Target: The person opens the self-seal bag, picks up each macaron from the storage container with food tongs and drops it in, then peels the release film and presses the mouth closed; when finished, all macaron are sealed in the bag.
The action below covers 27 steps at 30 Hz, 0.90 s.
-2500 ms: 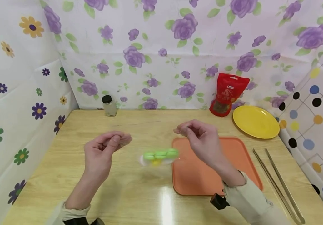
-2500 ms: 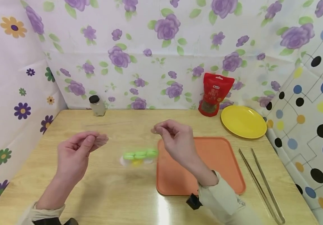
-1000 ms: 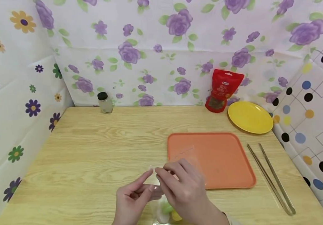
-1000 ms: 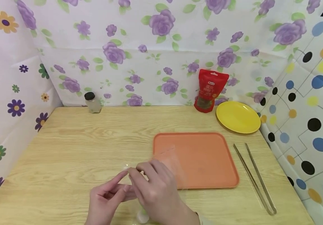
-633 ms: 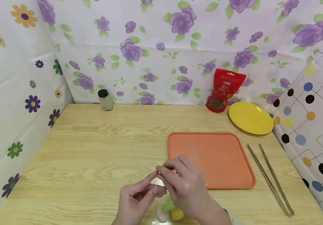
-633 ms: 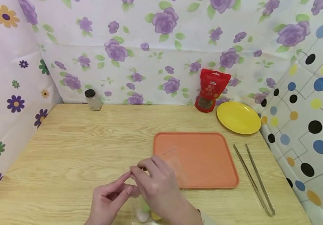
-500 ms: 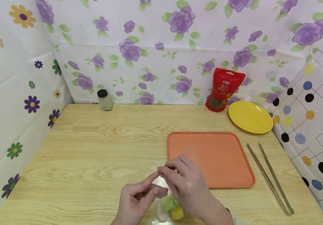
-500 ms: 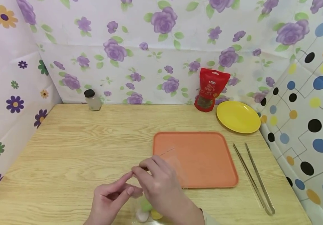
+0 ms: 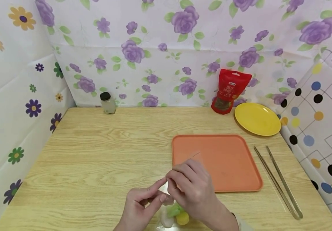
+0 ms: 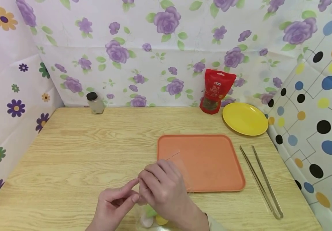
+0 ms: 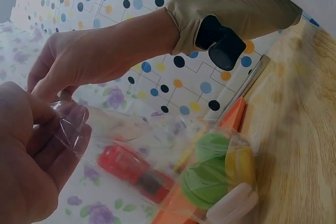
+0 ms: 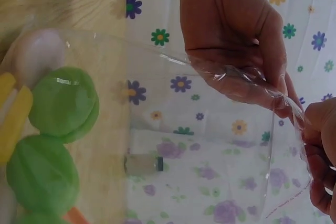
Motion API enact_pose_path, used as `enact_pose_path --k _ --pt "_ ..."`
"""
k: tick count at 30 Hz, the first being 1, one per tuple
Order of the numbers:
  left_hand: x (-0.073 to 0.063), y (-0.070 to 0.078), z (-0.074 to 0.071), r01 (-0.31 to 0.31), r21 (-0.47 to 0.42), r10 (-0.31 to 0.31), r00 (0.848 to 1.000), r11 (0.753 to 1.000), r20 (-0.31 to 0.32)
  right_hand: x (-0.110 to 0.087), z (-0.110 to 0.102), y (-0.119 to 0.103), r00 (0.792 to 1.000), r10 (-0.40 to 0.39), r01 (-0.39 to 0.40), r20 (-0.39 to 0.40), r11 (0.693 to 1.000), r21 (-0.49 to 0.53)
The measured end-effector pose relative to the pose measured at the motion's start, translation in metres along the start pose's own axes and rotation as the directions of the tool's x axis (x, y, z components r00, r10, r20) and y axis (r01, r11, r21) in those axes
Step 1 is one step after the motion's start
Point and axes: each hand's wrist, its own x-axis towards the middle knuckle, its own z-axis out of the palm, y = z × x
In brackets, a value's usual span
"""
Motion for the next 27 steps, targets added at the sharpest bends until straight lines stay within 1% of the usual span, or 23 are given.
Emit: enact_pose_path --k 5,8,10,14,17,20,22,24,26,27 --pt "0.001 0.003 0.0 0.048 -0.018 -0.048 0.999 0.999 0.018 -0.003 0.001 0.001 0.995 0.098 -0.097 -0.025 0.993 0.069" --pt "0.001 0.004 0.0 0.075 -0.024 -0.074 0.997 0.997 0.017 -0.006 0.002 0.002 0.987 0.16 -0.157 -0.02 0.983 0.096" --pt "0.002 0.005 0.0 0.081 -0.02 -0.081 0.997 0.996 0.011 -0.008 0.003 0.002 0.981 0.194 -0.192 -0.009 0.976 0.099" --pt "0.003 0.006 0.001 0.083 -0.002 -0.083 0.997 0.997 -0.003 -0.012 0.003 0.002 0.972 0.235 -0.234 0.003 0.967 0.1" --pt "0.002 0.006 0.002 0.074 0.015 -0.074 0.997 0.997 -0.008 -0.014 0.004 0.002 0.968 0.252 -0.251 0.005 0.963 0.101" --pt "0.001 0.005 0.003 0.072 0.025 -0.072 0.997 0.997 -0.014 -0.014 0.002 0.003 0.966 0.26 -0.258 -0.004 0.96 0.104" --pt "-0.002 0.004 0.003 0.069 0.031 -0.068 0.997 0.997 -0.026 -0.013 -0.003 0.007 0.96 0.278 -0.275 -0.019 0.955 0.109" --pt "-0.004 0.003 0.003 0.059 0.032 -0.057 0.997 0.998 -0.047 -0.012 -0.008 0.012 0.95 0.311 -0.305 -0.033 0.944 0.124" --pt "-0.006 0.002 0.003 0.047 0.027 -0.045 0.996 0.999 -0.072 -0.01 -0.014 0.018 0.931 0.363 -0.354 -0.034 0.922 0.157" --pt "-0.006 0.001 0.003 0.041 0.023 -0.039 0.996 0.999 -0.084 -0.01 -0.017 0.02 0.917 0.398 -0.387 -0.029 0.905 0.179"
